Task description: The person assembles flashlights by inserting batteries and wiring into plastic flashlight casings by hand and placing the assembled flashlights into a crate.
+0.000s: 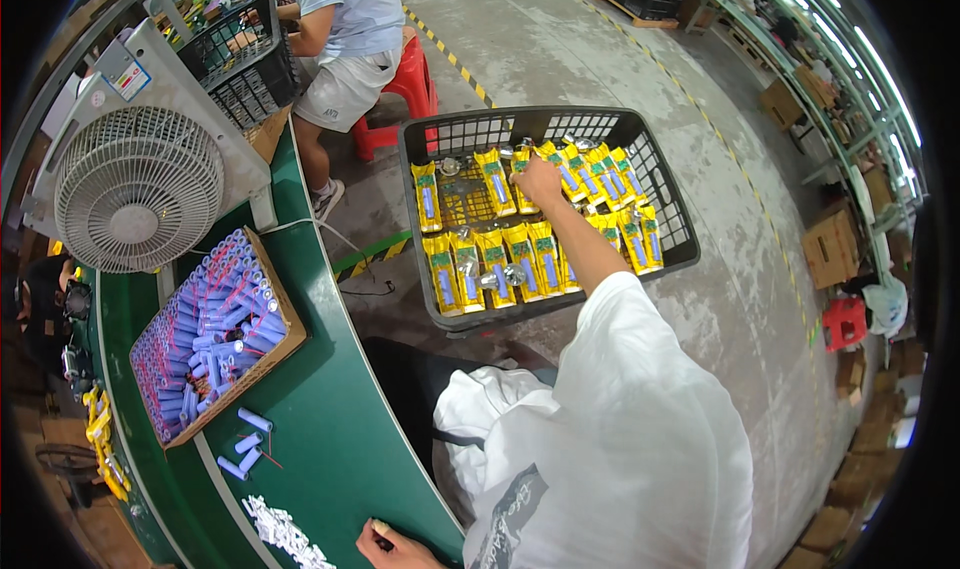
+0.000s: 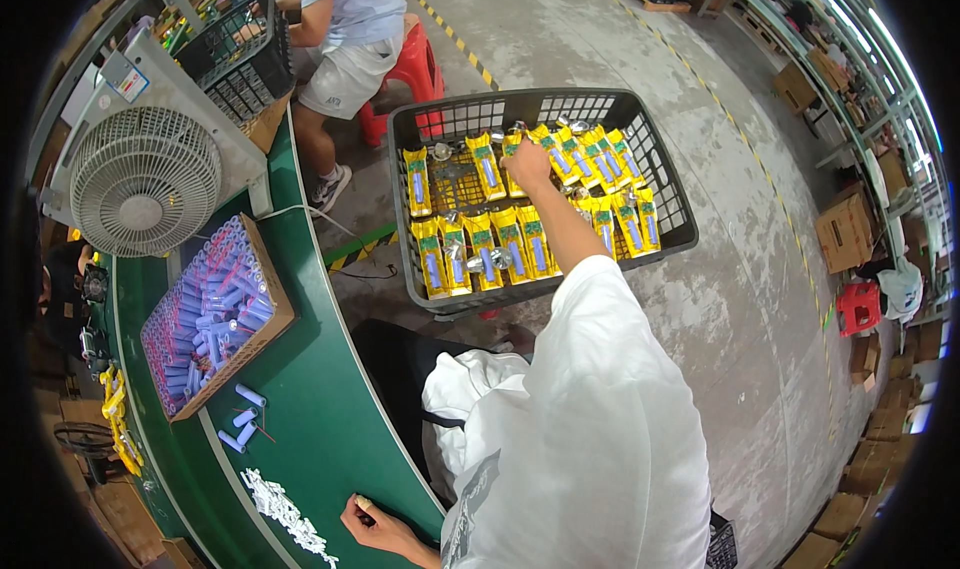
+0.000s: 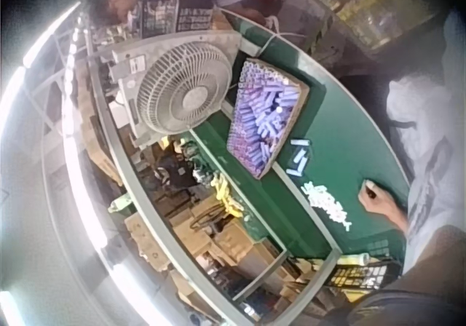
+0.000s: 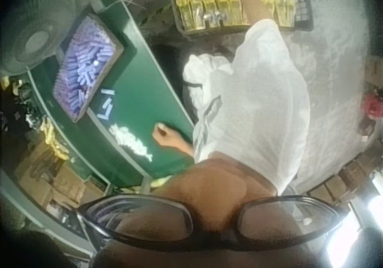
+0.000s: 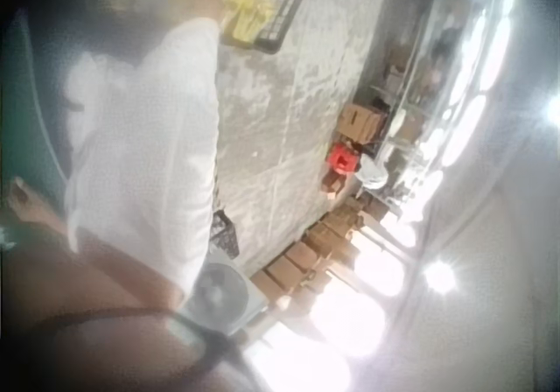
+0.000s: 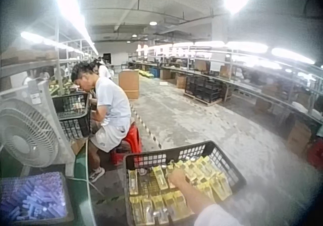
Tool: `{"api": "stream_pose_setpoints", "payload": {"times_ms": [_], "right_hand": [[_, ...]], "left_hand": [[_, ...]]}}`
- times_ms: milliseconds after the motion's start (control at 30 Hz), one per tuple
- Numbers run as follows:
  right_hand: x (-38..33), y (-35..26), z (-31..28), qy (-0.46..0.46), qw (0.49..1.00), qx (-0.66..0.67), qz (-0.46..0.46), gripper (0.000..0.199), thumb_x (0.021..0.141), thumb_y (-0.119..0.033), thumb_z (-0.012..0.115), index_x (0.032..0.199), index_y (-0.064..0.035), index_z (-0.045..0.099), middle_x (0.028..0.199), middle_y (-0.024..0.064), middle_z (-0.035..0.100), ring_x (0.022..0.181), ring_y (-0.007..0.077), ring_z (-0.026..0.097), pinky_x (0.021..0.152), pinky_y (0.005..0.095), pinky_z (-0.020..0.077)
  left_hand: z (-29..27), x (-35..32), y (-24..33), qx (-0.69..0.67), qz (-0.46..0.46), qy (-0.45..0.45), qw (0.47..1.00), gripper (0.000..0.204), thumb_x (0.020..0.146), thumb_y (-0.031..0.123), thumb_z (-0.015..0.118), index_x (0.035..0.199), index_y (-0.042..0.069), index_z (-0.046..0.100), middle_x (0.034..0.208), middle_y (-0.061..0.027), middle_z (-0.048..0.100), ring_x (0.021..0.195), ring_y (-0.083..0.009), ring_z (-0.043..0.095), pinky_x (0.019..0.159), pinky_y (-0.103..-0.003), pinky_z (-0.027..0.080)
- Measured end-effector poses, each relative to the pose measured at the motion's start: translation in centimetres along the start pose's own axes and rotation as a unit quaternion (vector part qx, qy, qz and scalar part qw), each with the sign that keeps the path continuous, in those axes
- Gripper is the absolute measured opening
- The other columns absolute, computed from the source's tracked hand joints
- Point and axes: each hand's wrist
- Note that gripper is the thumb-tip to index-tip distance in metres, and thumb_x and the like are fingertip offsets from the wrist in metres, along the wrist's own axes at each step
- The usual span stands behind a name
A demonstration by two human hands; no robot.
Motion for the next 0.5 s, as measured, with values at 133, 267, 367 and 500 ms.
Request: {"api": "stream_pose_setpoints", "payload": {"times_ms": [133,267,367,500], "right_hand": [[-1.6,0.3,-3.2,0.053,0.998,0.042,-0.002,0.048,0.084,-0.046,0.078,0.111,-0.0072,0.074,0.107,0.022,0.075,0.102,0.0393,0.072,0.09,0.0505,0.0572],[0.0,6.6,-3.4,0.088,0.995,-0.025,0.025,0.045,0.085,-0.038,0.077,0.122,-0.0114,0.071,0.114,0.0194,0.074,0.106,0.0385,0.07,0.093,0.0501,0.0566],[0.4,7.6,-3.4,-0.022,0.998,-0.062,0.022,0.053,0.08,-0.03,0.082,0.129,-0.0139,0.068,0.119,0.02,0.074,0.111,0.0384,0.07,0.097,0.0491,0.0561],[0.9,7.5,-3.4,-0.031,0.998,-0.013,0.057,0.062,0.076,-0.041,0.086,0.129,-0.0139,0.068,0.119,0.0207,0.074,0.111,0.0387,0.07,0.096,0.0479,0.0561]], "left_hand": [[0.0,-0.3,0.4,-0.001,0.003,0.009,1.0,0.026,0.105,0.02,0.063,0.103,-0.006,0.067,0.085,-0.0094,0.055,0.074,-0.0211,0.046,0.067,-0.036,0.04],[-0.1,-0.1,-0.2,-0.008,-0.004,-0.002,1.0,0.027,0.105,0.021,0.063,0.103,-0.006,0.067,0.085,-0.0094,0.054,0.073,-0.0212,0.046,0.066,-0.036,0.04],[-0.1,0.1,-0.2,-0.003,0.009,0.004,1.0,0.028,0.105,0.021,0.063,0.102,-0.006,0.067,0.084,-0.0095,0.054,0.073,-0.0215,0.046,0.066,-0.036,0.041],[0.1,-0.1,-0.6,0.002,0.0,0.002,1.0,0.028,0.105,0.021,0.063,0.103,-0.006,0.067,0.085,-0.0094,0.054,0.073,-0.0217,0.047,0.066,-0.036,0.042]]}}
Point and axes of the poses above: each hand's wrist, its own x-axis towards the middle knuckle, its own z-axis out of the palm, y = z × x
